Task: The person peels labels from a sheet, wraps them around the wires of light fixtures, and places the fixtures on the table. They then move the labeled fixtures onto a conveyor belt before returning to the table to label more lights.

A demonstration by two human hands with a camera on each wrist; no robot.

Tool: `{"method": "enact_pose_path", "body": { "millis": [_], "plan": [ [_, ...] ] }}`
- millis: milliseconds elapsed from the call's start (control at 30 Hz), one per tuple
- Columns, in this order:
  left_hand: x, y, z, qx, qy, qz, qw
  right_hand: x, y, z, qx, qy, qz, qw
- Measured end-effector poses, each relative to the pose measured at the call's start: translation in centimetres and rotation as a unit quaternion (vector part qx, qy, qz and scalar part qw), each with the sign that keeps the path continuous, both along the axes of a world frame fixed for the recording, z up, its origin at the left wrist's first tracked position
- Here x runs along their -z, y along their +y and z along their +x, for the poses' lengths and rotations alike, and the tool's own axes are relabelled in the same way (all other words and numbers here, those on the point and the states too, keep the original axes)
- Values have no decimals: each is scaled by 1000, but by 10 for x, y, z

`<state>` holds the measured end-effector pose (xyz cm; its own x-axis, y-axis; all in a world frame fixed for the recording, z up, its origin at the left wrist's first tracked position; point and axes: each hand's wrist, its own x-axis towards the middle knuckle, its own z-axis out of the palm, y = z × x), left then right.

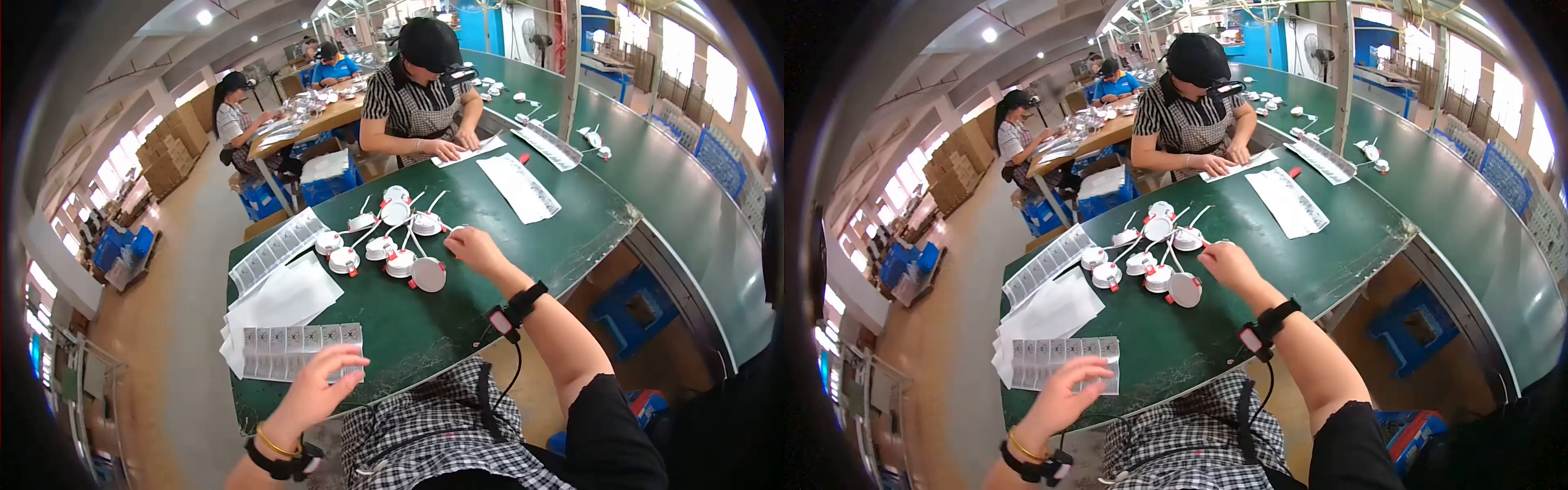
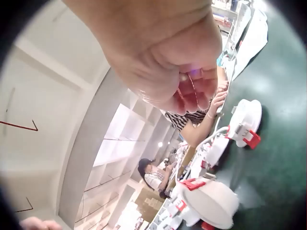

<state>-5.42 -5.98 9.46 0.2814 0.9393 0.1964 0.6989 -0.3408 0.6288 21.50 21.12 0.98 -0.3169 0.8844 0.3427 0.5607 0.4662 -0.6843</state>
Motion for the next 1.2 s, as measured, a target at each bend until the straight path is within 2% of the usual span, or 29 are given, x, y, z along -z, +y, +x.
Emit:
{"method": "enact_pose_path", "body": {
  "millis": [33,67,200,267,300,433,533,600,633,700,733,767,800,833,867,900,967,1033,1067,1100,1200],
  "plan": [
    [13,-8,6,-47,-91,-73,992,10,2,-6,-30,-37,14,999],
    [23,-9,14,-95,-185,-141,968,15,4,-17,-13,-44,-33,998],
    [48,-2,56,-108,-236,-141,955,23,22,-49,11,-82,-64,994],
    [50,5,72,-91,-243,-154,953,18,30,-55,49,-177,-139,973],
    [51,9,77,-83,-247,-164,952,17,32,-55,46,-176,-137,974],
    [55,19,76,-76,-246,-168,952,27,46,-51,-39,-290,-206,934],
    [57,21,69,-76,-253,-173,949,41,32,-28,-75,-306,-169,934],
    [60,25,63,-80,-268,-172,945,10,-3,-13,-62,-279,-76,955],
    [59,26,61,-81,-272,-173,943,1,-15,-9,-63,-282,-77,954],
    [56,31,59,-70,-233,-85,966,-15,-36,-5,-152,-63,-83,983],
    [56,35,53,-55,-180,-58,980,-23,-48,-7,-175,34,-185,966],
    [53,38,50,-53,-182,-59,980,-30,-58,-11,-194,131,-284,930],
    [49,41,48,-48,-115,4,992,-38,-65,-18,-176,125,-350,912],
    [46,43,46,-42,-48,65,996,-18,-64,-32,-238,176,-273,915],
    [52,48,40,-18,-32,87,996,-4,-66,-38,-245,180,-314,899],
    [57,51,38,-14,-36,76,996,-3,-74,-47,-251,185,-358,880],
    [68,55,33,8,-9,5,1000,14,-80,-57,-246,214,-372,869],
    [85,62,29,8,8,17,1000,15,-79,-70,-218,189,-380,879],
    [92,65,28,10,11,13,1000,19,-78,-73,-215,160,-342,900],
    [96,67,29,11,13,7,1000,19,-79,-72,-212,125,-258,934],
    [97,72,32,1,15,28,999,12,-83,-74,-215,159,-220,938]
  ]
}}
